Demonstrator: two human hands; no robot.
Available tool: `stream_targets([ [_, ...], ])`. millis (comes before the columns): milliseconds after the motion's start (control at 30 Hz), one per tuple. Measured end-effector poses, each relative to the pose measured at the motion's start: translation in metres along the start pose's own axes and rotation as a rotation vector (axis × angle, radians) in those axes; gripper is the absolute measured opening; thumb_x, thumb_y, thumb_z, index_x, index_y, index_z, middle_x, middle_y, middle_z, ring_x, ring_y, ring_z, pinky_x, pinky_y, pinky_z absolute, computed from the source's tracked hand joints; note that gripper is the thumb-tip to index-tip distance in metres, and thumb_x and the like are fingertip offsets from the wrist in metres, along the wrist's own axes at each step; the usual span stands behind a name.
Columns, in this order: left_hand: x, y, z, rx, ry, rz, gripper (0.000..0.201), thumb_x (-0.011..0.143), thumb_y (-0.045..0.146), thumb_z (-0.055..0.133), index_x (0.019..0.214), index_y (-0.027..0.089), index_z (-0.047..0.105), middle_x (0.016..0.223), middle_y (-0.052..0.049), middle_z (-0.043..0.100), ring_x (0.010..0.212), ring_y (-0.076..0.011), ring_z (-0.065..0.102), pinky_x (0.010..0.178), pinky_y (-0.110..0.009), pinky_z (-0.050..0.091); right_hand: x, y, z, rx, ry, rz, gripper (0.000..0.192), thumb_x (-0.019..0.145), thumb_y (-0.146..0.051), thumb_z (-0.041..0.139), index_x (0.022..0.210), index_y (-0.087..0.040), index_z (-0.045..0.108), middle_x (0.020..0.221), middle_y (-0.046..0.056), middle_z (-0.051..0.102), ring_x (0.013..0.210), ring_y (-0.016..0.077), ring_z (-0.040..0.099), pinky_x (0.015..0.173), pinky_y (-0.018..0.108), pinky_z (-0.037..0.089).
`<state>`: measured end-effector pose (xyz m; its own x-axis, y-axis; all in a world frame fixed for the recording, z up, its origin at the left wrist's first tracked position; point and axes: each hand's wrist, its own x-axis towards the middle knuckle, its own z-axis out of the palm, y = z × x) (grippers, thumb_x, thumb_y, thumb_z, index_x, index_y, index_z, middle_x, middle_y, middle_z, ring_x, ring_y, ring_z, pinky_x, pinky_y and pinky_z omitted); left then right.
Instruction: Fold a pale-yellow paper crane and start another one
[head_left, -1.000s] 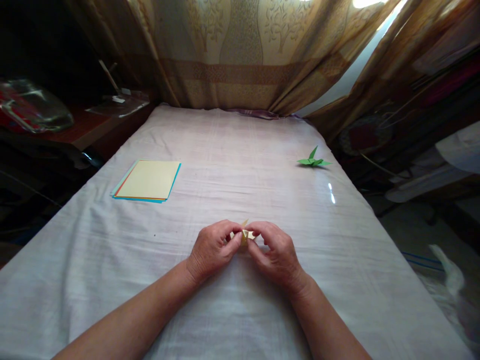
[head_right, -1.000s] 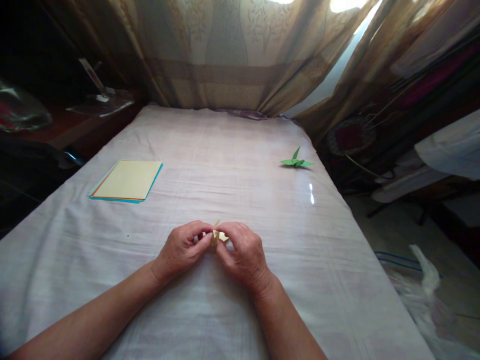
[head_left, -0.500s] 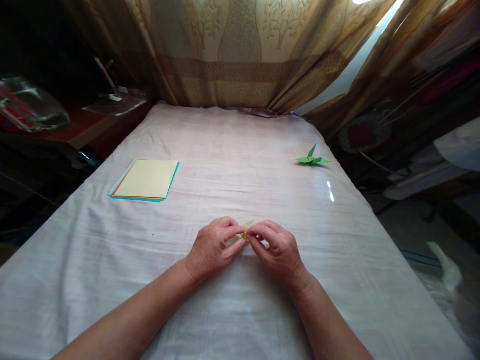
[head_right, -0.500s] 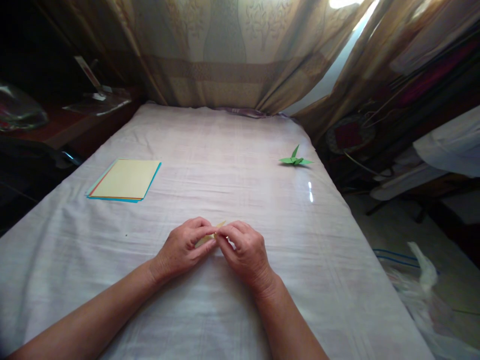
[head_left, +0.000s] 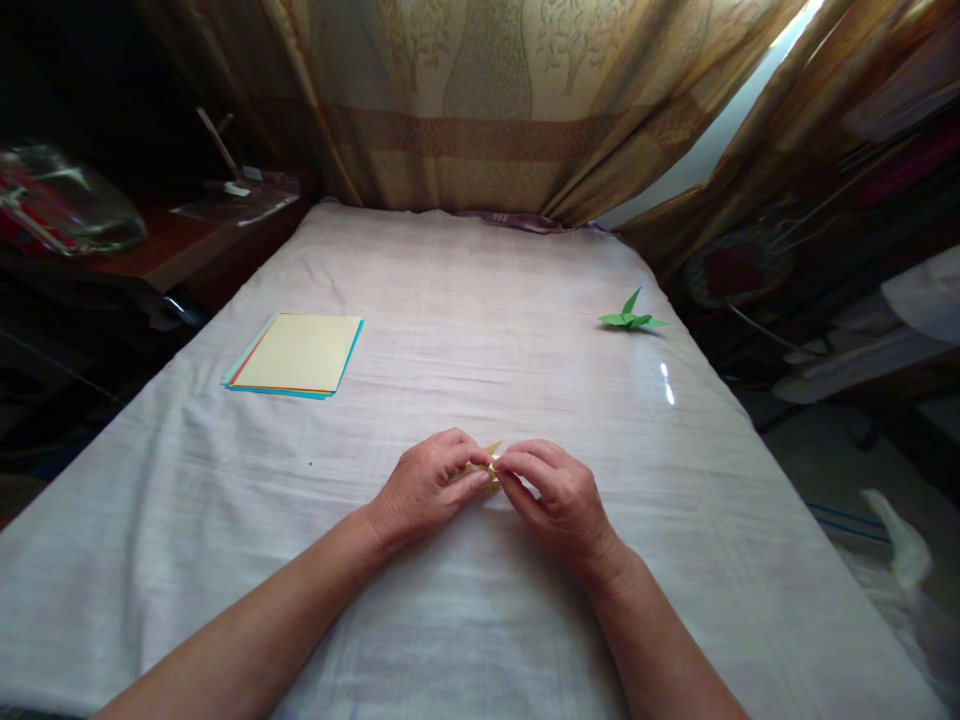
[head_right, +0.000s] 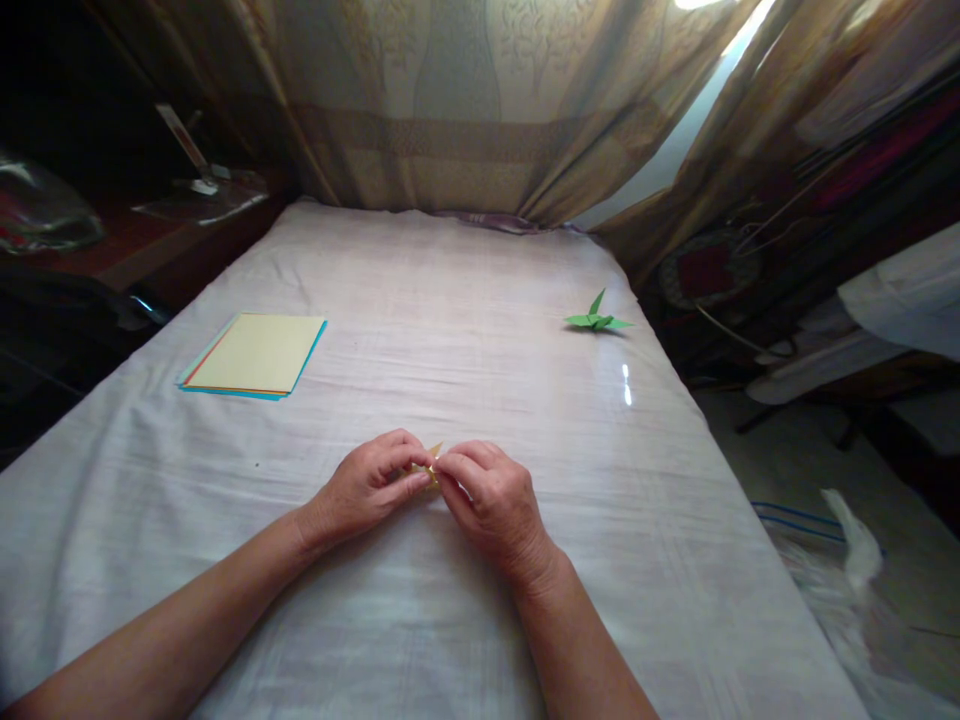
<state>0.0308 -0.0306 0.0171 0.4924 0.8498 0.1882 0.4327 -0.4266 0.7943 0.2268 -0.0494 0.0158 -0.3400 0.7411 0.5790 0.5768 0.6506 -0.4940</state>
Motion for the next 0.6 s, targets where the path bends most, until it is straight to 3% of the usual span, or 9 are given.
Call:
stream_targets([
  [600,-0.0006,-0.0018,0.0008,0.012,-0.035,0.037,0.017,0.092,0.028,0.058,0.102,0.025,0.071,0.088,-0.001,0.064,0.079,-0.0130,0.060,0.072,-0.022,0.046,-0.0021,0.0014,0.0030,-0.096,-0.014,0.021,0.009,0.092,-0.017,0.054,0.086,-0.022,0.060,0.081,0.003,0.067,0.076,0.0163,0.062,0.072,0.027,0.049],
])
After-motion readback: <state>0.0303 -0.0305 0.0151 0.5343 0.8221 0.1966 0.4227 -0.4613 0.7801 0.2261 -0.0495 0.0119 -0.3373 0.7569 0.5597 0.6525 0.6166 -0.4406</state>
